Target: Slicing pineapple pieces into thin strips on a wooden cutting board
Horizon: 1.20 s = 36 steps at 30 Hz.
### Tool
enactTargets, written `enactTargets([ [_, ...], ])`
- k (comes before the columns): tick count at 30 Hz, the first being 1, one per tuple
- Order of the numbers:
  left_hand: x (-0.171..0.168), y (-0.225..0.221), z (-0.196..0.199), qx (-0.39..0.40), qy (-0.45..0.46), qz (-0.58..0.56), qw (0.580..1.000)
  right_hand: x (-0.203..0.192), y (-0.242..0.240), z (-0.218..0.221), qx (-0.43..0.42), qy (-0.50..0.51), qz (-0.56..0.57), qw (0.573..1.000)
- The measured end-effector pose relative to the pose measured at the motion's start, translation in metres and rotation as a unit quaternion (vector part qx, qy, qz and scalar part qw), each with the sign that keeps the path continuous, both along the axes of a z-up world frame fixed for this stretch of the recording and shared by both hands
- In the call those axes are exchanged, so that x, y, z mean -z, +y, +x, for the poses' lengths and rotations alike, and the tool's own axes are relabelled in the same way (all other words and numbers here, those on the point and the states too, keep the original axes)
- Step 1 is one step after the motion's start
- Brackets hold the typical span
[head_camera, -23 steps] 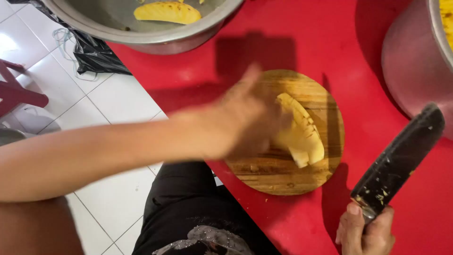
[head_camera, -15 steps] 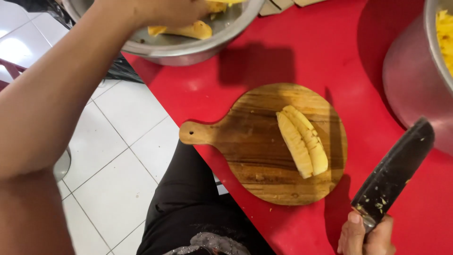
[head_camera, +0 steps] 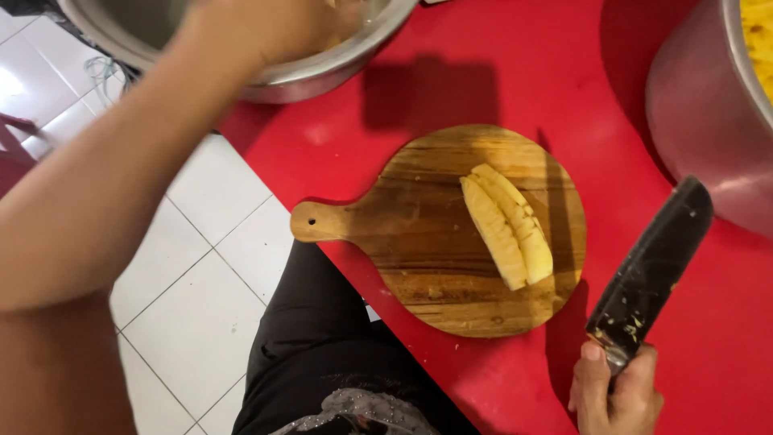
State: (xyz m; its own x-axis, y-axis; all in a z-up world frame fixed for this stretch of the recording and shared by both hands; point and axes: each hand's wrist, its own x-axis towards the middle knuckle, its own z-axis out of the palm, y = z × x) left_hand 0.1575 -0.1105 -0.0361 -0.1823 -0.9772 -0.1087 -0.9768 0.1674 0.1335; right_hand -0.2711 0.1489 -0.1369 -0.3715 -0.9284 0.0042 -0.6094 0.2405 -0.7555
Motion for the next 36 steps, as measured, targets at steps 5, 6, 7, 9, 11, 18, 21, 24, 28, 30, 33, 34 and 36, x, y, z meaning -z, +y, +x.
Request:
enactTargets([
  [5,0.047,0.030,-0.124,0.399,0.097,-0.464,0.785,0.004,-0.001,-0.013,-0.003,0.006,0.050,0.999],
  [6,0.054,0.042,-0.145,0.414,0.012,-0.321,0.852,0.005,0.001,-0.016,-0.013,0.028,0.041,0.999],
  [7,0.062,0.055,-0.166,0.419,-0.074,-0.168,0.889,0.006,0.002,-0.018,-0.022,0.050,0.032,0.998],
  [9,0.098,0.050,-0.177,0.436,-0.027,-0.219,0.872,0.002,0.004,-0.018,-0.021,0.056,0.039,0.997],
  [11,0.113,0.048,-0.186,0.451,0.018,-0.271,0.850,0.000,0.004,-0.019,-0.021,0.059,0.043,0.997],
  [18,0.102,0.058,-0.197,0.426,0.026,-0.139,0.894,0.007,0.003,-0.029,-0.037,0.075,0.079,0.993],
  [21,0.102,0.059,-0.197,0.423,0.042,-0.102,0.899,0.006,0.003,-0.028,-0.046,0.082,0.072,0.993],
  [24,0.102,0.058,-0.199,0.420,0.031,-0.084,0.903,0.007,0.003,-0.028,-0.056,0.082,0.057,0.993],
  [28,0.099,0.064,-0.188,0.446,0.053,-0.102,0.888,0.010,0.004,-0.029,-0.042,0.096,0.059,0.993],
  [30,0.093,0.073,-0.176,0.447,0.053,-0.145,0.881,0.009,0.004,-0.028,-0.031,0.086,0.056,0.994],
  [33,0.018,0.088,-0.165,0.252,0.159,0.025,0.954,0.006,0.004,-0.019,-0.012,0.069,0.033,0.997],
  [34,-0.017,0.094,-0.163,0.037,0.253,0.235,0.938,0.005,0.005,-0.016,-0.002,0.062,0.012,0.998],
  [36,-0.014,0.073,-0.113,0.236,0.360,0.034,0.902,0.002,0.004,-0.012,0.001,0.069,0.015,0.998],
])
